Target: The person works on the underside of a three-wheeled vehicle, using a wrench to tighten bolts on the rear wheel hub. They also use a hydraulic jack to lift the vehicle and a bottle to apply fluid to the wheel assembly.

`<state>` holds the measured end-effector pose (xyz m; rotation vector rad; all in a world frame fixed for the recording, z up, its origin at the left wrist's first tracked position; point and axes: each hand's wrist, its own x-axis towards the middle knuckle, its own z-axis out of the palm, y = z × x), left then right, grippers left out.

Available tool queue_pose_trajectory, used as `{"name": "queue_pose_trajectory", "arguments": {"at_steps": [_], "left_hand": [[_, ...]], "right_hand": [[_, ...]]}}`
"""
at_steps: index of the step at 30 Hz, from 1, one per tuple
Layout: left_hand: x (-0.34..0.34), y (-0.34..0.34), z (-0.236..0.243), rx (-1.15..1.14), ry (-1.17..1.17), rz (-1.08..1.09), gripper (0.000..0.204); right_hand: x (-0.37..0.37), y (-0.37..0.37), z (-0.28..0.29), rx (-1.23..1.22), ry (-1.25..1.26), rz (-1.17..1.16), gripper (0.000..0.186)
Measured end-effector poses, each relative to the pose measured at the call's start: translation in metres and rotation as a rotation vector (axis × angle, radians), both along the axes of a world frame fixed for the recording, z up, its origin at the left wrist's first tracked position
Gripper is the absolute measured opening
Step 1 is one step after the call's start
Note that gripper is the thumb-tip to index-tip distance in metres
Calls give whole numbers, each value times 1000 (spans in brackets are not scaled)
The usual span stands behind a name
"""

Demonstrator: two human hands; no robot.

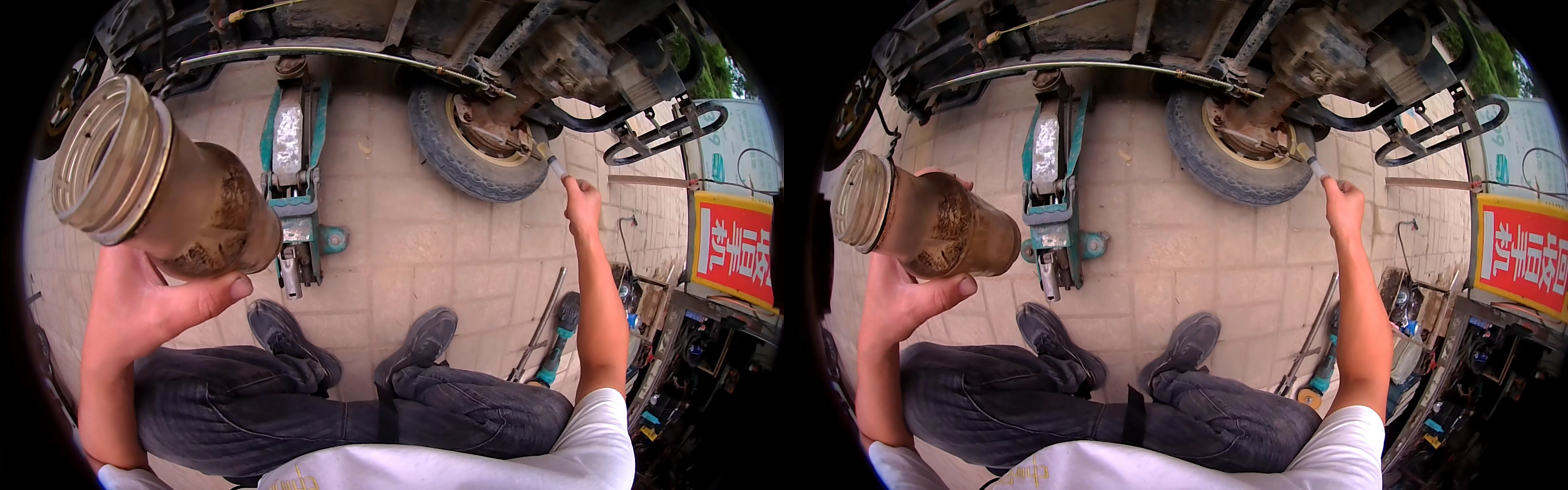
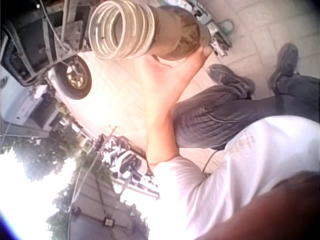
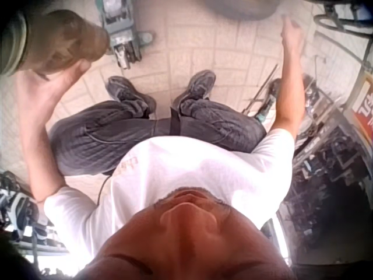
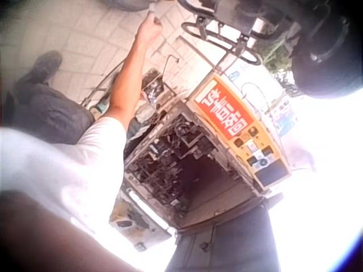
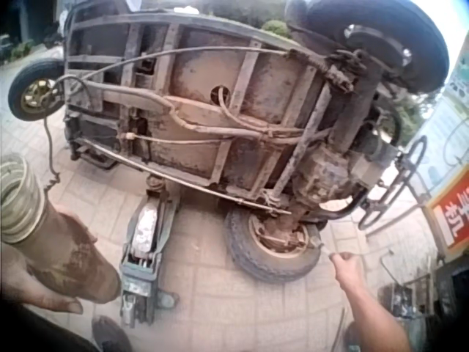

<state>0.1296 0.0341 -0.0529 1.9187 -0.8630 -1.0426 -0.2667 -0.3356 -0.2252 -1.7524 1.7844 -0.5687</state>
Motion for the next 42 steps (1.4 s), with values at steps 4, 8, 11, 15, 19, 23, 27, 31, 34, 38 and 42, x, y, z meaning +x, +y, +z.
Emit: {"name": "queue_pose_trajectory", "arguments": {"at_steps": [4, 8, 11, 15, 19, 23, 27, 31, 34, 38, 42], "left_hand": [[1, -2, -2, -29, -16, -18, 91], [0, -1, -6, -88, -16, -6, 91], [-1, -3, -5, -77, -8, -16, 91], [-1, -3, -5, -78, -18, -30, 92], [-3, -3, -4, -78, -16, -19, 92], [4, -3, -2, -158, -39, -15, 90], [48, -1, -2, -279, -97, 116, 71], [128, 49, -57, -462, -125, 520, 62], [167, 109, -138, -454, -254, 806, 60], [177, 169, -233, -168, -465, 900, 64], [170, 206, -289, -29, -538, 1044, 62]], "right_hand": [[3, 2, 2, -3, 16, -18, 36], [5, 2, 4, -43, 27, 24, 38], [2, -1, 0, -74, 70, 42, 39], [4, 1, 3, -77, 78, 57, 40], [0, -2, -1, -81, 60, 64, 40], [5, -3, -2, -109, 42, 82, 39], [-6, -9, -4, -55, 3, 90, 35], [-2, -7, -9, -49, -6, 97, 34], [2, -5, -12, -57, 30, 106, 35], [-20, -13, -21, -22, 34, 112, 36], [-18, -15, -17, 12, 15, 91, 35]]}}
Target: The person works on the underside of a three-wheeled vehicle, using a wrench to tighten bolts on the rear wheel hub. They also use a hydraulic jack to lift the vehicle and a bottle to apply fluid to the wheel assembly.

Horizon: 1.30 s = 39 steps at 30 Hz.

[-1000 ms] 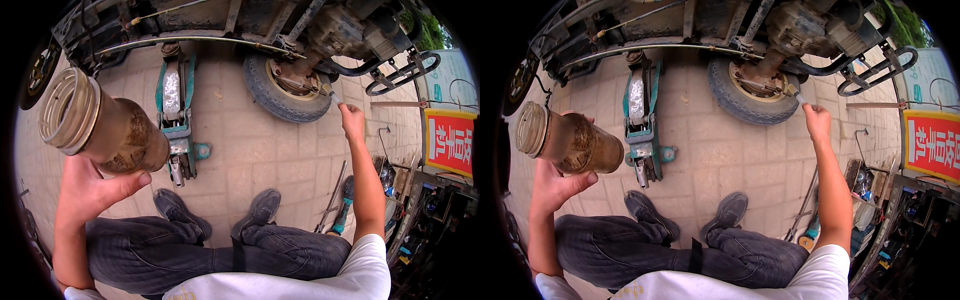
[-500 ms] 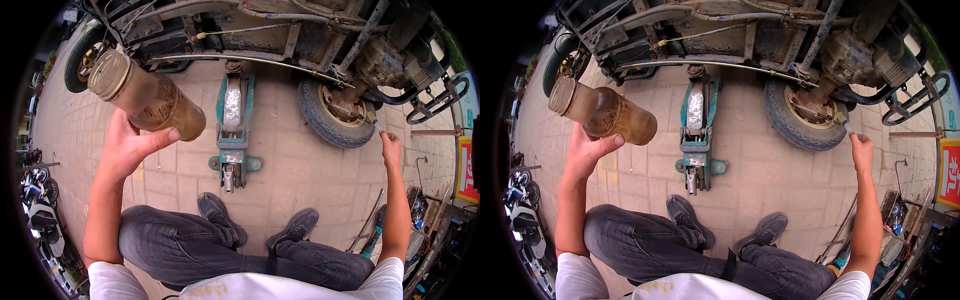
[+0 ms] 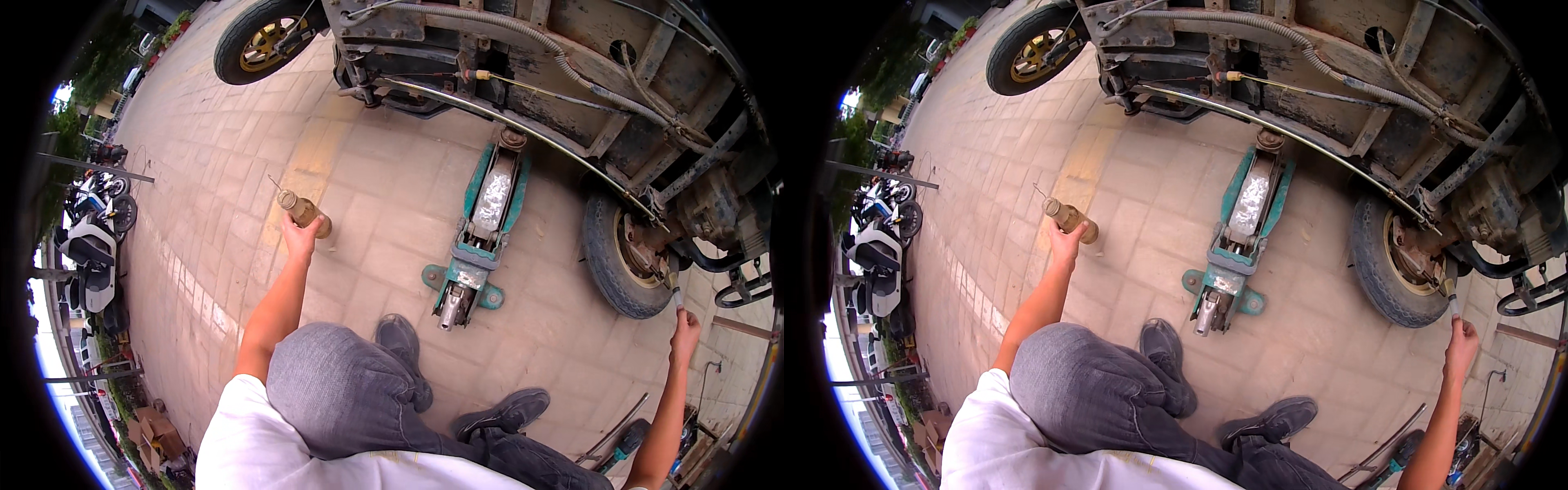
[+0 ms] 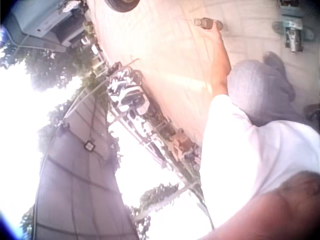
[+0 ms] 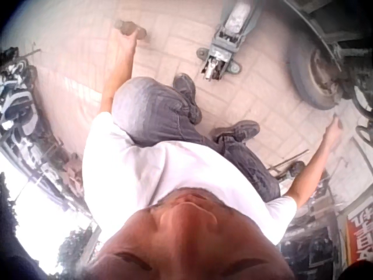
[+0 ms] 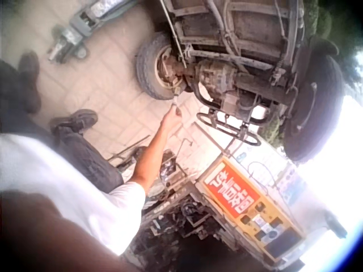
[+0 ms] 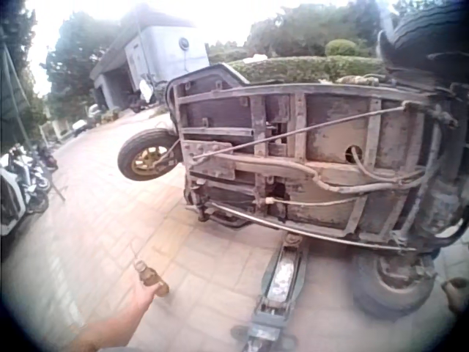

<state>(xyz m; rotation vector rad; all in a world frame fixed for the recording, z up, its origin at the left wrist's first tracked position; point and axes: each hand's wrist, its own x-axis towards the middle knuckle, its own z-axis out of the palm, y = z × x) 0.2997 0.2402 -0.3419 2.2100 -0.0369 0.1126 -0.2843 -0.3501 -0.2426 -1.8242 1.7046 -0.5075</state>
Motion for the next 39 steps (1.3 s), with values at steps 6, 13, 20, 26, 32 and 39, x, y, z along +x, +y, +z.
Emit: {"name": "queue_pose_trajectory", "arguments": {"at_steps": [6, 13, 20, 26, 32, 39], "left_hand": [[-33, 14, -35, -241, 148, 163, 74], [-65, -25, -8, -216, 921, 360, 76], [100, -149, 99, -26, 325, -444, 42], [238, -186, 69, -450, 446, 118, 48], [248, -235, 15, -741, 615, 273, 55], [261, -211, 5, -794, 702, 105, 34]], "right_hand": [[6, 3, 5, -48, 31, 19, 34], [-2, 1, -5, -94, -7, 71, 33], [6, 9, 0, -104, -28, 57, 32], [18, 11, 0, -124, 42, 52, 30], [-9, -3, 3, -113, 35, -39, 30], [-7, -10, -25, -38, -87, -4, 32]]}}
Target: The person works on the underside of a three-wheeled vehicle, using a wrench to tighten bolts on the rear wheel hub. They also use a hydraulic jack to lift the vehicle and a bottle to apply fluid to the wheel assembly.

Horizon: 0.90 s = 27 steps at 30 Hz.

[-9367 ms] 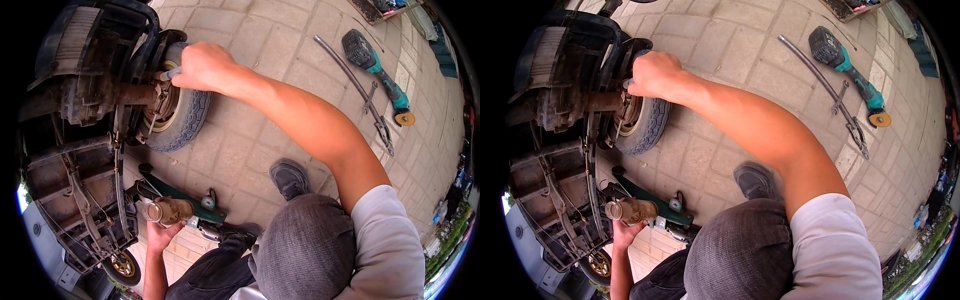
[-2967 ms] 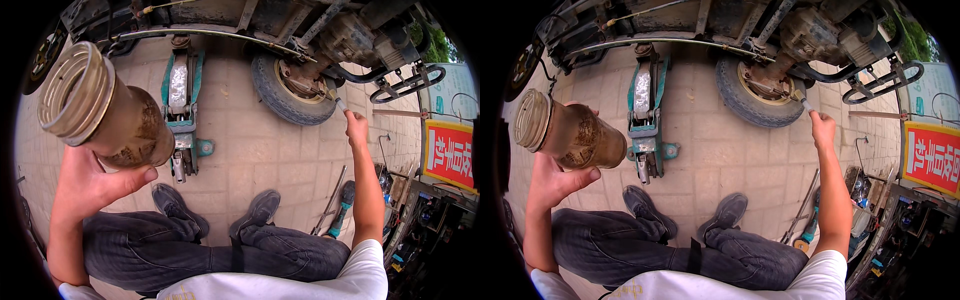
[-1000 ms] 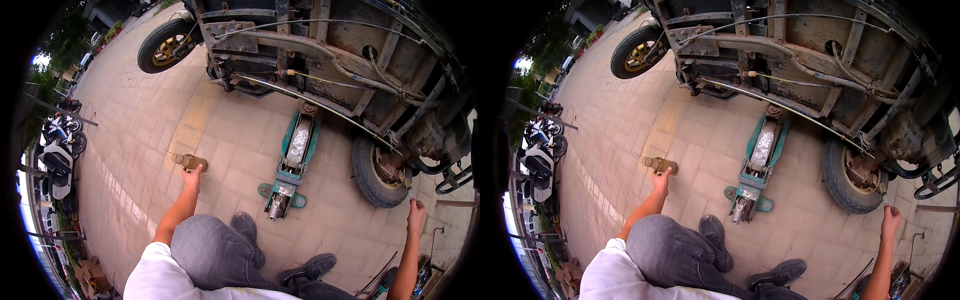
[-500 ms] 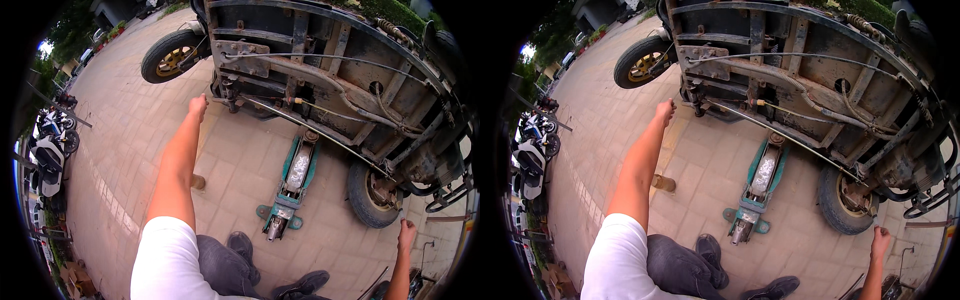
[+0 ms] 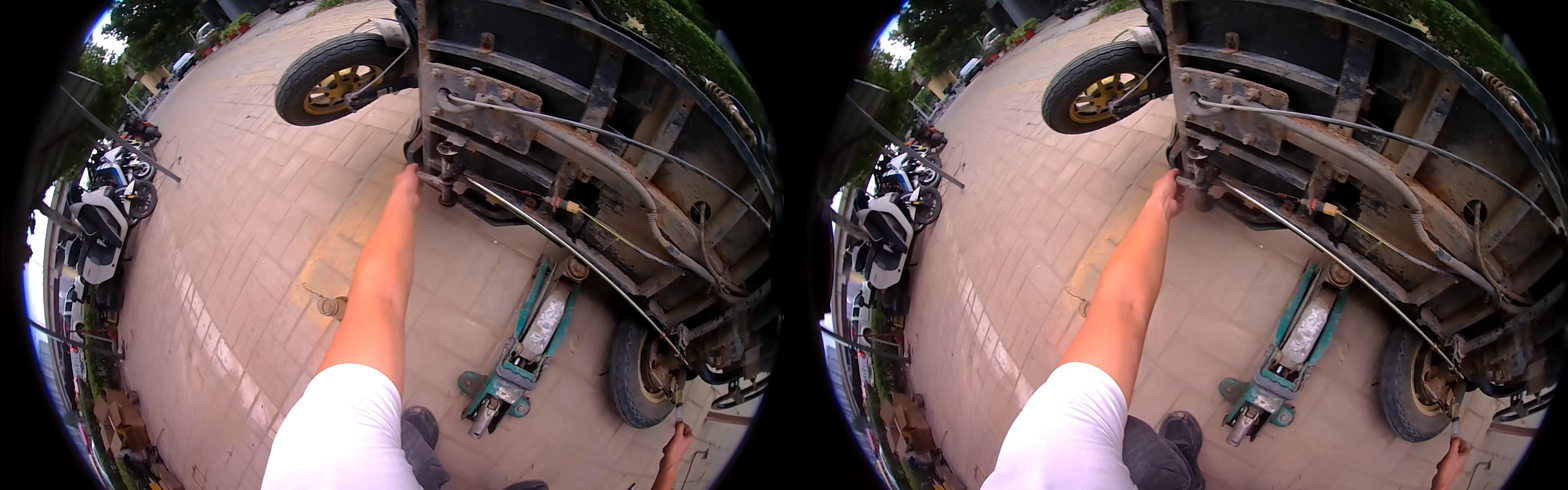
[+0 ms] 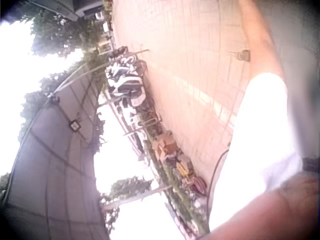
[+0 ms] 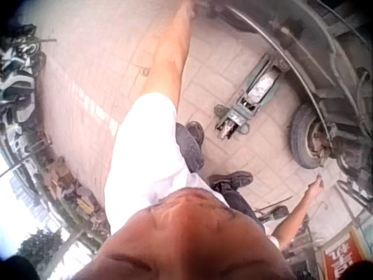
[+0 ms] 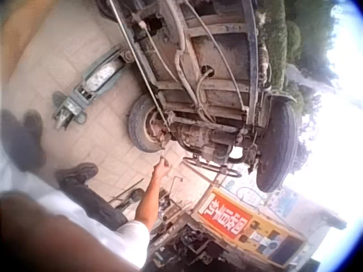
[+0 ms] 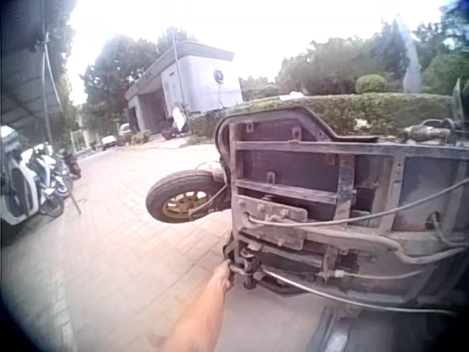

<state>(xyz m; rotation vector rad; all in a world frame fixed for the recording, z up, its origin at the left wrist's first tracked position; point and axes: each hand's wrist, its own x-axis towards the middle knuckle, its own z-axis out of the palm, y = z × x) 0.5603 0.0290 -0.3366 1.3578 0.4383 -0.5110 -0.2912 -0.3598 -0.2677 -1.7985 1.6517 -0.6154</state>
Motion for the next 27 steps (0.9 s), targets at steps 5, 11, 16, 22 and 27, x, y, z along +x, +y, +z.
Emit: {"name": "queue_pose_trajectory", "arguments": {"at_steps": [5, 11, 16, 22, 27], "left_hand": [[-6, 3, -10, 50, -105, 153, 36], [-10, -14, -8, 98, -79, 140, 43], [-18, -24, -6, 84, -26, 175, 47], [-16, -6, -9, 69, -53, 86, 46], [-10, -11, -2, 124, -109, 128, 42]], "right_hand": [[6, 12, 28, 89, 327, 36, 51], [9, 13, 31, 69, 199, -1, 52], [44, 32, 62, 128, 373, -111, 56], [31, 28, 53, 78, 545, -90, 64], [26, 35, 43, 168, 413, -10, 65]]}}
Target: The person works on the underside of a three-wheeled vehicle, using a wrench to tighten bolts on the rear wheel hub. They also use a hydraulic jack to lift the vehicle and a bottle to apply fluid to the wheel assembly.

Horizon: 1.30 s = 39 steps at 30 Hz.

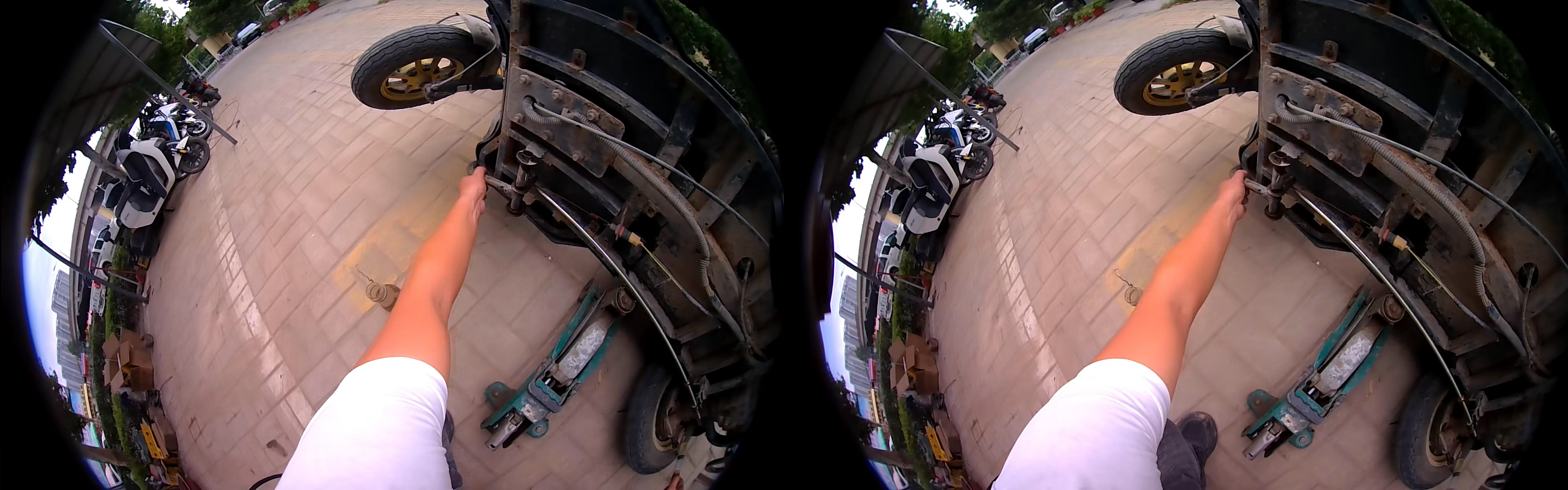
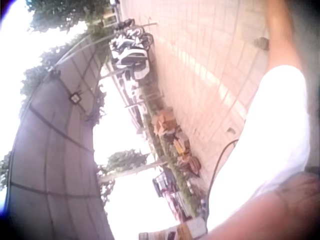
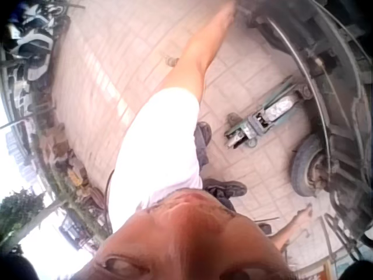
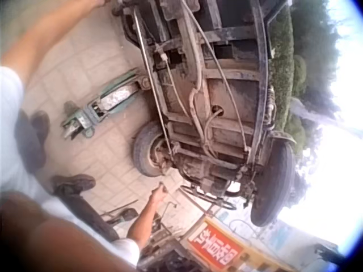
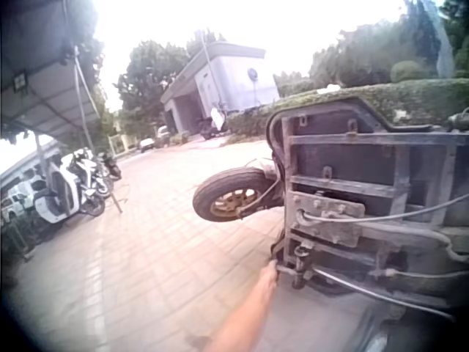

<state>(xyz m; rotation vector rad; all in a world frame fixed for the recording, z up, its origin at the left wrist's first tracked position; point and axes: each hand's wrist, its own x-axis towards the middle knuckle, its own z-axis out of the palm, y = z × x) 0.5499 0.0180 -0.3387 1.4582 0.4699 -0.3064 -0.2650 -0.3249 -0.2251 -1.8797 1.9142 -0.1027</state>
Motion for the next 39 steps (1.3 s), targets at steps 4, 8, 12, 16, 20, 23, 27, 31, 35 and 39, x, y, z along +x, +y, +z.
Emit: {"name": "queue_pose_trajectory", "arguments": {"at_steps": [4, 8, 12, 16, 20, 23, 27, 31, 35, 39], "left_hand": [[9, -1, -3, -28, -36, -66, 33], [30, 36, -9, -93, 139, -319, 32], [-13, 9, 6, -155, 77, -216, 37], [15, 17, -19, -139, 118, -169, 38], [43, 22, -25, -191, 119, -213, 39], [21, 20, -28, -166, 153, -200, 38], [22, 24, -18, -142, 137, -177, 37], [21, 8, -13, -201, 113, -154, 37], [11, 22, -16, -178, 121, -193, 38], [14, 17, -15, -202, 123, -122, 40]], "right_hand": [[-44, -33, -28, -215, -380, 51, 28], [25, -15, -10, -245, -288, 85, 32], [30, 4, 18, -205, -256, -34, 34], [22, 10, 14, -207, -262, -39, 35], [30, 14, 11, -270, -255, -9, 38], [28, 20, 20, -189, -257, -66, 38], [35, 17, 20, -248, -229, -42, 38], [25, 9, 5, -308, -253, 8, 38], [23, 12, 19, -195, -214, -23, 39], [30, 16, 22, -221, -195, -14, 40]]}}
